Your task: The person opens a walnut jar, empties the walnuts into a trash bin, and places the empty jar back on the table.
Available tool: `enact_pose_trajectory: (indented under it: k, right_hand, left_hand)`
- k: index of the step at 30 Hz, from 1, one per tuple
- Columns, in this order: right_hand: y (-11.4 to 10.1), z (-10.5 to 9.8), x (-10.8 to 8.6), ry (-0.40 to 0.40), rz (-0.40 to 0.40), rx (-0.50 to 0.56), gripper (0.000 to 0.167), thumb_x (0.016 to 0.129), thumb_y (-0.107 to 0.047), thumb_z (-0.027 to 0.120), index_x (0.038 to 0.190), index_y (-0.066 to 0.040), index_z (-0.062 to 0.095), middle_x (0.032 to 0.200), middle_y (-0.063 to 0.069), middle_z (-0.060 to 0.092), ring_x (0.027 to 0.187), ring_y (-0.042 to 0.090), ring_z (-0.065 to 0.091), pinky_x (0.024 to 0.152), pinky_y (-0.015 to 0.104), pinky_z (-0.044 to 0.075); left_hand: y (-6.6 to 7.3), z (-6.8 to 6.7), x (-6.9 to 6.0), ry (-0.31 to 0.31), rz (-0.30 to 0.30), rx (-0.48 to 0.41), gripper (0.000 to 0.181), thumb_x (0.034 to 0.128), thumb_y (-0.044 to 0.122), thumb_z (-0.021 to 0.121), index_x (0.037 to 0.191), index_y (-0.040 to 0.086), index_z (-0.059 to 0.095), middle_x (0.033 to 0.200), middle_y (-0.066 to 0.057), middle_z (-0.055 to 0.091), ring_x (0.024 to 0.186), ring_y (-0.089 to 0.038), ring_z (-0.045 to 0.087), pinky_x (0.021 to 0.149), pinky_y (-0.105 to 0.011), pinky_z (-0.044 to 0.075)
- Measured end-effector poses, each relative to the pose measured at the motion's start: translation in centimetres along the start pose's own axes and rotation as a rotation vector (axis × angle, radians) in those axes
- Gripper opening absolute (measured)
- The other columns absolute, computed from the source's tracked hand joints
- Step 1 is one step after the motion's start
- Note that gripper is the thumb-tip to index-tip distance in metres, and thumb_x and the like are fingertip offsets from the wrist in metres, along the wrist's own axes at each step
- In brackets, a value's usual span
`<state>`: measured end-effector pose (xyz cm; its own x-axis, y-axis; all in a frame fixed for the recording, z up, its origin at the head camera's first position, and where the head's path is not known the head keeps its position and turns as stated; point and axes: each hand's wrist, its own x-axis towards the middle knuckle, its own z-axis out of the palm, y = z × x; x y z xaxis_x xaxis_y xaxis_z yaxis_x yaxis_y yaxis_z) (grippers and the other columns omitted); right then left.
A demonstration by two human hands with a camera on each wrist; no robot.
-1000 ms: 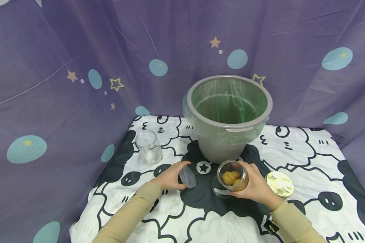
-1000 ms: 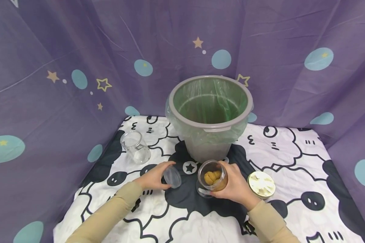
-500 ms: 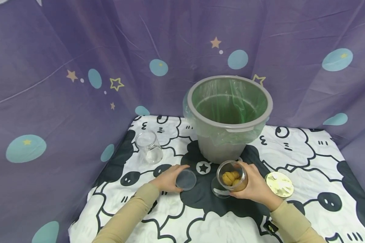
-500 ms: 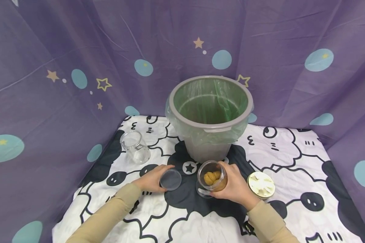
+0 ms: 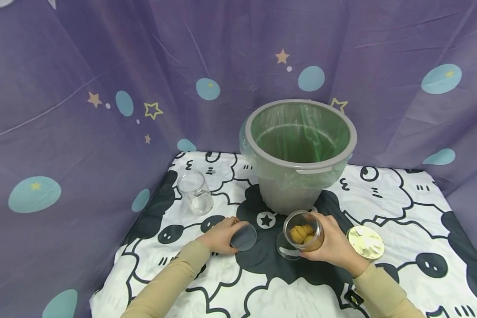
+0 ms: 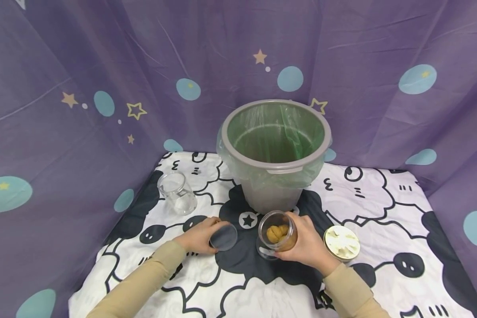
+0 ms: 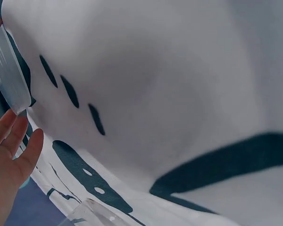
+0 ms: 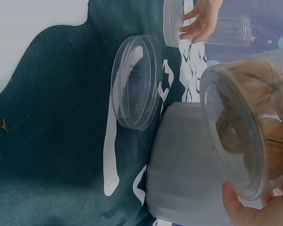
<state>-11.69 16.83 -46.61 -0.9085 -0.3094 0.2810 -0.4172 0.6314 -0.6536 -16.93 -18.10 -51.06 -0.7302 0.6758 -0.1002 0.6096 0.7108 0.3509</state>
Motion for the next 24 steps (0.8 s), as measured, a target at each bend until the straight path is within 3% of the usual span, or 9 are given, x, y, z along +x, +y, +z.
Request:
enact_pose_trajectory:
  k: [5,14,18,24]
  right_hand:
    - [0.1,0.0,-0.1,0.004,0.003,-0.002,0.095,0.047,-0.026,0.094,0.129,-0.007,0.050,0.119,0.007,0.060,0.096,0.012,0.038,0.077,0.041,0.046]
    - [0.2,0.0,-0.3,0.017,0.001,0.001,0.095,0.047,-0.026,0.094,0.130,-0.007,0.049,0.120,0.006,0.060,0.097,0.010,0.038,0.078,0.042,0.045]
    - [0.3,0.0,-0.3,0.025,-0.006,0.001,0.095,0.047,-0.024,0.094,0.129,-0.007,0.049,0.119,0.006,0.061,0.096,0.011,0.038,0.078,0.042,0.045]
    - [0.3,-0.1,-0.2,0.020,0.005,0.005,0.096,0.048,-0.025,0.093,0.130,-0.009,0.048,0.121,0.006,0.060,0.097,0.009,0.037,0.079,0.041,0.045]
  left_hand:
    - [0.0,-0.2,0.0,-0.002,-0.023,0.000,0.082,0.0731,0.045,0.079,0.141,0.021,0.039,0.128,-0.013,0.044,0.114,-0.028,0.048,0.094,-0.045,0.045]
    - [0.2,-1.8,0.2,0.051,-0.141,-0.040,0.062,0.0910,0.049,0.056,0.142,0.017,0.042,0.136,-0.013,0.044,0.122,-0.030,0.046,0.100,-0.046,0.042]
    - [0.5,-3.3,0.3,0.166,-0.135,-0.055,0.054,0.0933,0.041,0.056,0.138,0.012,0.046,0.133,-0.012,0.047,0.118,-0.029,0.050,0.098,-0.044,0.044]
    - [0.8,-6.1,0.9,0.399,-0.081,-0.021,0.041,0.0933,0.030,0.060,0.129,0.010,0.053,0.123,-0.008,0.054,0.106,-0.024,0.058,0.089,-0.040,0.050]
